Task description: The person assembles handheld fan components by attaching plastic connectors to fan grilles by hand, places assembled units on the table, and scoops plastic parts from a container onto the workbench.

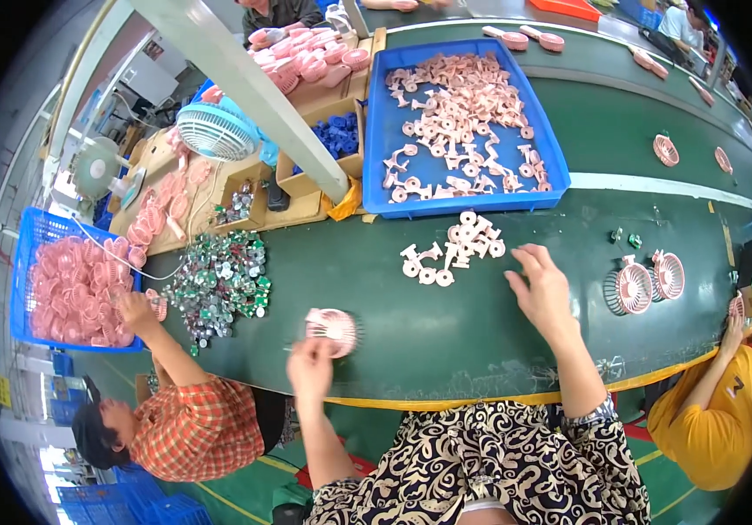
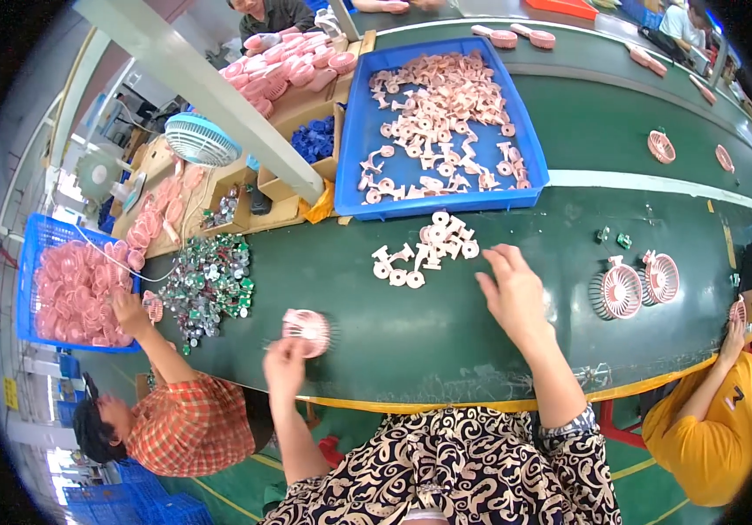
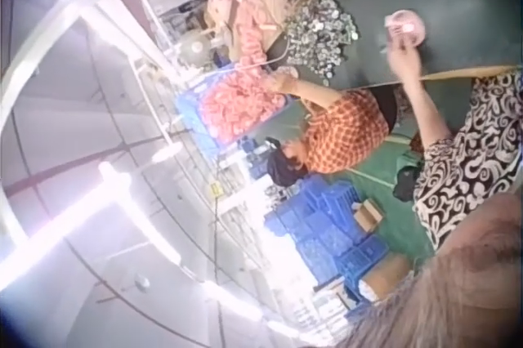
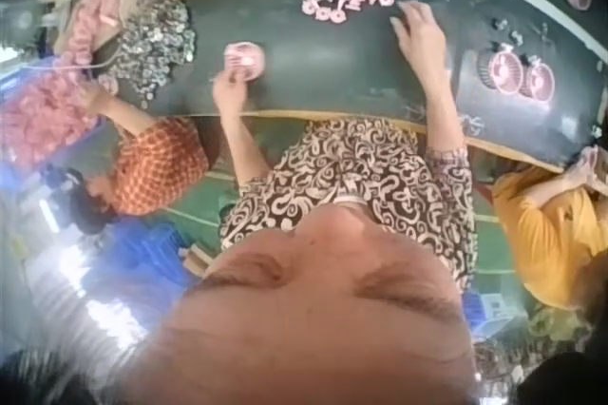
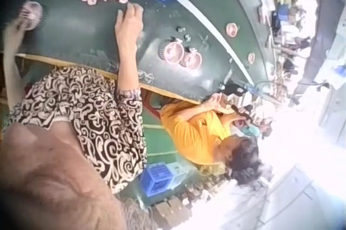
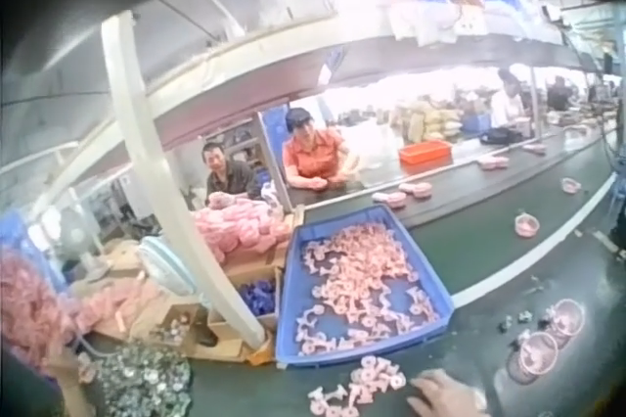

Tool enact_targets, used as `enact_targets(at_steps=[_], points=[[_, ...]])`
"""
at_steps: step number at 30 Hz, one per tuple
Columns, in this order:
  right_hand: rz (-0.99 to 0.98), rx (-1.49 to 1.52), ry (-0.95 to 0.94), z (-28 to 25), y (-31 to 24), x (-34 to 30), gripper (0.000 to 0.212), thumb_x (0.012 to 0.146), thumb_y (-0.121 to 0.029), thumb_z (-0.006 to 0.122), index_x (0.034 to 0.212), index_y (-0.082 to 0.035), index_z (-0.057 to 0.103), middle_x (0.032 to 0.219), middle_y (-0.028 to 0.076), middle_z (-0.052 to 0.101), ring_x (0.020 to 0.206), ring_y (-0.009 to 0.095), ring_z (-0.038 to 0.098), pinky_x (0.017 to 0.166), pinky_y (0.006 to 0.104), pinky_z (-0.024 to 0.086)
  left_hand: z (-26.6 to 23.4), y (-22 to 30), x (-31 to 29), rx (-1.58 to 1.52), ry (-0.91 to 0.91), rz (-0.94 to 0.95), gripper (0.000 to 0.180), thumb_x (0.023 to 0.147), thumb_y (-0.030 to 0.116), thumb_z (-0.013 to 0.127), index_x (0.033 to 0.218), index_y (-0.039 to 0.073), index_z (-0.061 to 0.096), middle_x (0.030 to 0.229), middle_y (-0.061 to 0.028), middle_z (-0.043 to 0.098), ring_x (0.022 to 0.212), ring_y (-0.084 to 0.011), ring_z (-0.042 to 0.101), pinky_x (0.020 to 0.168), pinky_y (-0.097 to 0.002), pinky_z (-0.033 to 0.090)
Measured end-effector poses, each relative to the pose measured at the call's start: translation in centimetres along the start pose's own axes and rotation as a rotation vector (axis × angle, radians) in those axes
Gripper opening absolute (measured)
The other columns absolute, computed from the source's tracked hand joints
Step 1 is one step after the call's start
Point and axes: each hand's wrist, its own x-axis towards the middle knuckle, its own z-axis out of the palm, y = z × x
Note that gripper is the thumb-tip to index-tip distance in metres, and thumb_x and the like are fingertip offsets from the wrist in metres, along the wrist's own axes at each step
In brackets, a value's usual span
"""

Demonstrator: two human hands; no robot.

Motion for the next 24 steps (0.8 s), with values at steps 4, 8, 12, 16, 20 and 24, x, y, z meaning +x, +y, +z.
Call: enact_targets(at_steps=[4,8,12,16,20,24], points=[[-0.116,-0.010,0.016,3.6,0.0,1.7,0.035,0.085,-0.005,0.076,0.118,-0.003,0.067,0.112,0.014,0.067,0.087,0.036,0.070,0.075,0.0414,0.057,4.3,7.5,-4.2,-0.112,-0.272,0.087,0.020,0.098,0.021,0.071,0.110,0.006,0.076,0.094,-0.0098,0.076,0.082,-0.0148,0.069,0.076,-0.0312,0.055],[-0.102,0.000,0.044,5.2,2.8,1.3,0.031,0.088,-0.004,0.073,0.119,-0.003,0.067,0.102,0.016,0.067,0.085,0.037,0.070,0.072,0.0439,0.057,6.5,11.2,-6.2,-0.236,-0.536,0.216,0.042,0.098,0.027,0.073,0.135,0.010,0.064,0.097,-0.0071,0.072,0.071,-0.0127,0.063,0.064,-0.0286,0.052],[0.407,0.578,-0.039,4.3,3.3,0.7,0.034,0.098,-0.010,0.069,0.129,0.006,0.065,0.083,0.004,0.068,0.064,0.009,0.060,0.054,0.0264,0.048,7.6,11.5,-7.0,-0.395,-0.547,0.264,0.038,0.098,0.015,0.072,0.134,0.006,0.063,0.094,-0.0062,0.070,0.069,-0.0094,0.060,0.062,-0.0261,0.049],[0.739,1.002,-0.034,1.8,3.4,1.0,0.035,0.097,-0.013,0.070,0.124,0.009,0.066,0.083,0.003,0.067,0.059,0.006,0.055,0.047,0.0221,0.042,7.9,10.9,-6.7,-0.399,-0.277,0.364,0.032,0.096,0.006,0.070,0.127,0.005,0.066,0.099,-0.0075,0.071,0.074,-0.0082,0.064,0.065,-0.0241,0.051],[0.646,0.882,0.071,1.2,2.5,0.4,0.027,0.098,-0.011,0.069,0.120,0.005,0.067,0.085,0.004,0.068,0.060,0.007,0.057,0.050,0.0224,0.044,7.6,11.7,-5.7,-0.161,-0.040,0.482,0.043,0.090,0.001,0.067,0.132,0.007,0.061,0.127,-0.0181,0.063,0.097,-0.0314,0.070,0.078,-0.0363,0.058],[-0.102,0.208,0.339,1.6,1.9,0.5,0.017,0.097,-0.001,0.068,0.114,-0.001,0.068,0.090,0.008,0.068,0.066,0.015,0.064,0.058,0.0267,0.050,7.3,11.8,-5.1,0.055,-0.078,0.400,0.049,0.088,0.008,0.067,0.136,0.007,0.056,0.129,-0.0202,0.062,0.113,-0.0423,0.061,0.095,-0.0498,0.053]])
